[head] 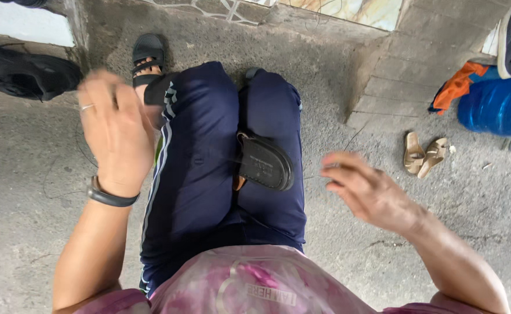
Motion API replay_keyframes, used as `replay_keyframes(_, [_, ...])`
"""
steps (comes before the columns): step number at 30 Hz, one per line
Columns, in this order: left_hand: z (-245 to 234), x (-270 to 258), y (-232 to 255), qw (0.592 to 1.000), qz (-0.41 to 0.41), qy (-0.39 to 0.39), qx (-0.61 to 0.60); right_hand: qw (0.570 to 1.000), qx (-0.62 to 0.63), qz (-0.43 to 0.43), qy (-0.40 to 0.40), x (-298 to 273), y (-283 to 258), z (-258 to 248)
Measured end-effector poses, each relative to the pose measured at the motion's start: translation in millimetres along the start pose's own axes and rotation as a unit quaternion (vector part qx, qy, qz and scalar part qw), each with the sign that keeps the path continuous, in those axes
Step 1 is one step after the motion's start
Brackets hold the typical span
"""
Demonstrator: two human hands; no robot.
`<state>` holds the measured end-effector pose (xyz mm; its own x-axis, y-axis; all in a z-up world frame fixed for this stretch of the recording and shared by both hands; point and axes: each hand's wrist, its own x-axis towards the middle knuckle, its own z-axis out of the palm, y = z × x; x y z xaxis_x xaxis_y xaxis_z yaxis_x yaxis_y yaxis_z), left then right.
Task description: The person sits on a low stool and sews the sole of a brown sandal using a needle and thread. They repeatedly pull the thread through the sole and then use red-handled scissors to cut the thread. Finally, they place the sandal on a nearby ledge.
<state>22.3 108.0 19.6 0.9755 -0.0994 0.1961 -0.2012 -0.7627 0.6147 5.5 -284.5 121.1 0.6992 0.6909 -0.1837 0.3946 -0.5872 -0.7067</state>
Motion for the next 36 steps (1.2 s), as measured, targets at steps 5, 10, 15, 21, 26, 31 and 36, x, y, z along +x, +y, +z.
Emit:
replay_keyframes(5, [26.3, -11.5, 78.6, 0.966, 0.086, -0.078, -0.230, 0.969, -0.240, -0.057, -0.013, 8.9, -4.7, 9.3])
replay_keyframes(10, [72.3, -32.8, 100.4, 0.941, 0.046, -0.114, -0.315, 0.984, -0.173, 0.000, -0.040, 21.6, -9.6, 2.2])
replay_keyframes(15, [74.3, -32.2, 104.2, 0.945, 0.040, -0.121, -0.302, 0.982, -0.178, 0.016, -0.065, 23.5, -9.5, -3.8])
replay_keyframes(21, [84.8, -33.1, 106.8, 0.944, 0.058, -0.081, -0.314, 0.950, -0.287, 0.028, -0.121, 15.7, -12.0, -2.3])
replay_keyframes(26, [97.1, -36.7, 111.3, 0.946, 0.044, -0.034, -0.320, 0.949, -0.311, 0.021, -0.054, -11.0, 15.8, 26.4])
replay_keyframes(31, [98.7, -35.8, 109.2, 0.942, 0.040, -0.023, -0.333, 0.961, -0.276, 0.024, -0.019, 0.1, -5.2, 30.4])
replay_keyframes(36, [99.8, -33.0, 107.9, 0.942, 0.045, -0.010, -0.333, 0.969, -0.247, 0.014, 0.011, 3.5, 0.5, 37.1])
